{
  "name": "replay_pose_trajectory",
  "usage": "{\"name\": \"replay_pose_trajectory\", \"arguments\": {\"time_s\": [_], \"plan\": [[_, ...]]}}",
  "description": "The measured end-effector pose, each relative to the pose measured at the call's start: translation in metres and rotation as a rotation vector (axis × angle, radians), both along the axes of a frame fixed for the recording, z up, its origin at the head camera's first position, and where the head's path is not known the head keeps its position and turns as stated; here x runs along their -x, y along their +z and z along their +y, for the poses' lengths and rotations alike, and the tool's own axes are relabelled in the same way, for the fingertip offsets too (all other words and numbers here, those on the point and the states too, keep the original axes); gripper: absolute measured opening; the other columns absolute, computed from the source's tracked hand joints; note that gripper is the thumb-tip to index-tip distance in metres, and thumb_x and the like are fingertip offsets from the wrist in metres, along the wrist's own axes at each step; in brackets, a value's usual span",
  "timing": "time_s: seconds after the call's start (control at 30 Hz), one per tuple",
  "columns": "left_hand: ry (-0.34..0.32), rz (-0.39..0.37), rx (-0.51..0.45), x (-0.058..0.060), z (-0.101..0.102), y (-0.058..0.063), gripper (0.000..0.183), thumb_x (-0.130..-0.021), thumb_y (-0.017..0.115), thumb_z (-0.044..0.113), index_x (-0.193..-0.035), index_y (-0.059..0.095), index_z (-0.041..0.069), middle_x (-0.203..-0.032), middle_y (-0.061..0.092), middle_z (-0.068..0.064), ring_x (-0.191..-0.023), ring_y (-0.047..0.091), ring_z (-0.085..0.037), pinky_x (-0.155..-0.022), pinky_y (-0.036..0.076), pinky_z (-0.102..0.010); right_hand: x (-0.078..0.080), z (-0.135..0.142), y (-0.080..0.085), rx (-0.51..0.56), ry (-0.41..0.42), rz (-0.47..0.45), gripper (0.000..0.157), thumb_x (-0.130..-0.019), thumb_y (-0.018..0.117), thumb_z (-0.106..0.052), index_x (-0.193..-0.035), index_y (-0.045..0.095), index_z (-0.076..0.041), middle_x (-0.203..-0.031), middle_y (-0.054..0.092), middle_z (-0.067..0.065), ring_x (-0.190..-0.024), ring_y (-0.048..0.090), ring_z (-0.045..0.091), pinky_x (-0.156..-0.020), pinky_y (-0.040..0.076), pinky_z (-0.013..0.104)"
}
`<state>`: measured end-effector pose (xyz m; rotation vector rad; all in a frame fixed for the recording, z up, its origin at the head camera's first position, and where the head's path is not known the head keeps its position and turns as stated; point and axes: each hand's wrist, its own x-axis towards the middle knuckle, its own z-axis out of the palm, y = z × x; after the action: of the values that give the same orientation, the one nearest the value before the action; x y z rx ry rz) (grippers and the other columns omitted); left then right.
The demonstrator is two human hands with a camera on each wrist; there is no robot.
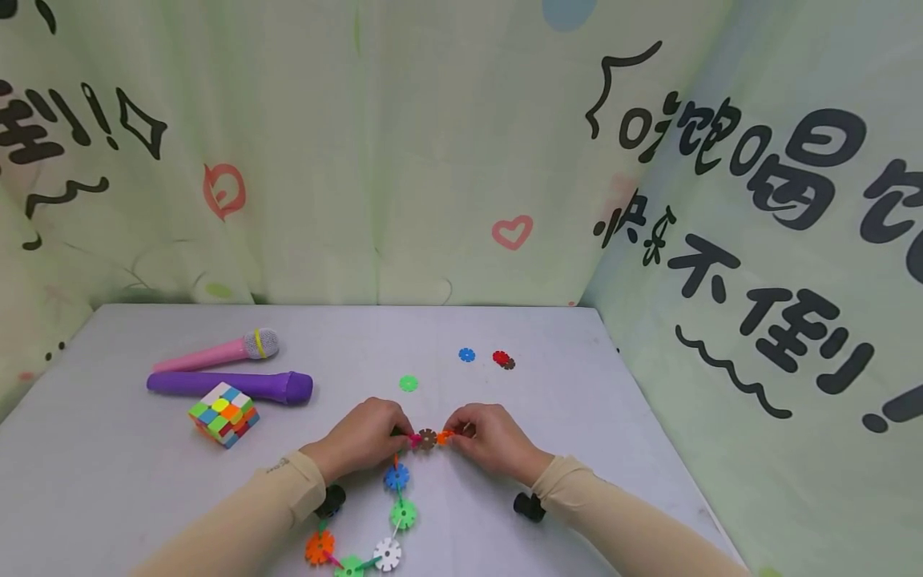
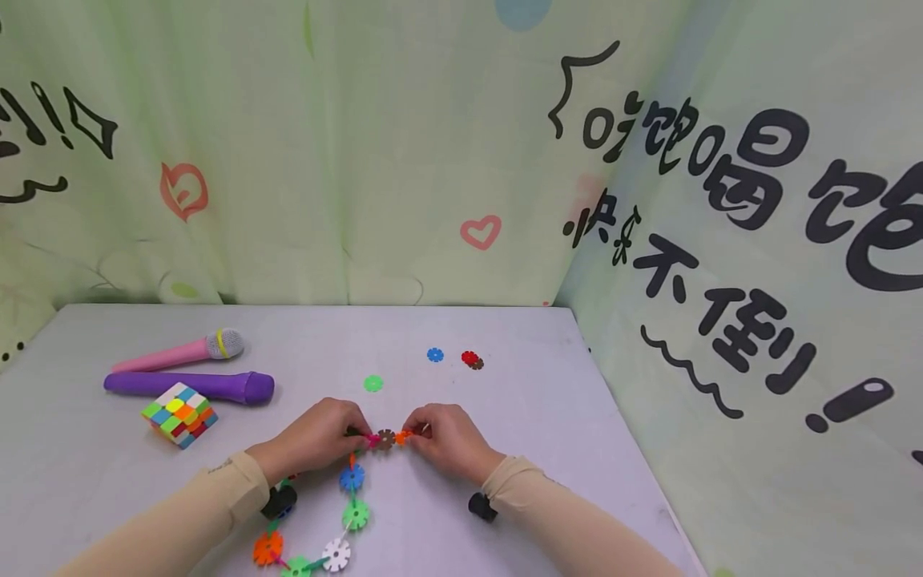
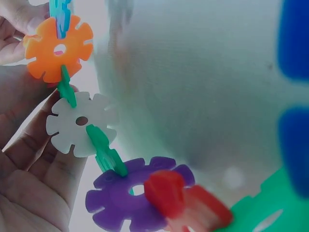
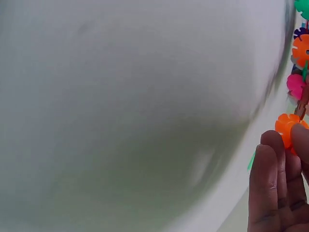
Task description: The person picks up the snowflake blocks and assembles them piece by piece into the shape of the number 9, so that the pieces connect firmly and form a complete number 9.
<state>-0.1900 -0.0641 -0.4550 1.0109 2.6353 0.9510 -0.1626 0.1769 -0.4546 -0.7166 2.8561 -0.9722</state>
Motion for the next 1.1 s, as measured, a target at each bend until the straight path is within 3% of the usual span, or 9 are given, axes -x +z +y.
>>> {"name": "replay_pose_trajectory", "arguments": {"time_s": [0.17,0.5,0.7,0.87,1.0,1.1], "plan": [[-0.015,0.018,-0.010,0.000,0.001,0.000,0.004,-0.086,0.076,0.006,-0.089,0.079,0.008,-0.087,0.071,0.004,-0.083,0.064,-0.012,-0.078,0.053,-0.034,0.000,-0.002,0.001,0.017,0.026,0.024,0.013,-0.085,0.078,-0.004,-0.093,0.075,-0.014,-0.086,0.068,-0.009,-0.076,0.060,0.005,-0.071,0.052,0.024],[0.026,0.083,-0.058,0.001,-0.001,-0.002,0.010,-0.085,0.075,0.000,-0.087,0.079,0.009,-0.083,0.072,0.004,-0.078,0.065,-0.010,-0.073,0.054,-0.031,0.002,-0.008,-0.007,0.113,-0.083,-0.006,0.012,-0.083,0.081,-0.004,-0.090,0.078,-0.014,-0.085,0.070,-0.010,-0.076,0.063,0.004,-0.072,0.054,0.025],[0.051,0.103,-0.027,0.001,0.001,-0.002,0.008,-0.085,0.076,0.002,-0.087,0.079,0.009,-0.082,0.073,0.001,-0.079,0.065,-0.012,-0.075,0.054,-0.033,0.002,-0.015,-0.011,0.108,-0.094,0.011,0.013,-0.083,0.080,-0.002,-0.089,0.078,-0.012,-0.085,0.070,-0.010,-0.076,0.062,0.005,-0.072,0.054,0.024],[0.085,0.055,-0.006,0.000,-0.001,-0.001,0.010,-0.085,0.075,0.001,-0.086,0.078,0.010,-0.083,0.070,0.004,-0.076,0.062,-0.011,-0.074,0.053,-0.034,0.004,-0.016,-0.011,0.107,-0.071,-0.014,0.014,-0.084,0.079,-0.003,-0.091,0.077,-0.014,-0.086,0.069,-0.011,-0.077,0.062,0.005,-0.073,0.053,0.024],[0.069,-0.003,0.016,0.000,-0.001,0.000,0.007,-0.086,0.074,0.005,-0.091,0.076,0.010,-0.084,0.067,0.005,-0.074,0.056,-0.012,-0.074,0.051,-0.035,0.004,-0.011,-0.011,0.119,-0.071,-0.063,0.017,-0.084,0.078,0.000,-0.093,0.076,-0.014,-0.087,0.067,-0.009,-0.075,0.061,0.007,-0.072,0.054,0.025],[0.047,-0.040,0.059,0.001,0.001,-0.001,0.015,-0.087,0.075,0.012,-0.102,0.074,0.009,-0.084,0.062,0.005,-0.075,0.054,-0.014,-0.073,0.049,-0.034,0.003,-0.008,-0.010,0.129,-0.085,-0.111,0.018,-0.085,0.076,0.002,-0.095,0.075,-0.013,-0.087,0.067,-0.007,-0.075,0.061,0.009,-0.072,0.054,0.024]]}}
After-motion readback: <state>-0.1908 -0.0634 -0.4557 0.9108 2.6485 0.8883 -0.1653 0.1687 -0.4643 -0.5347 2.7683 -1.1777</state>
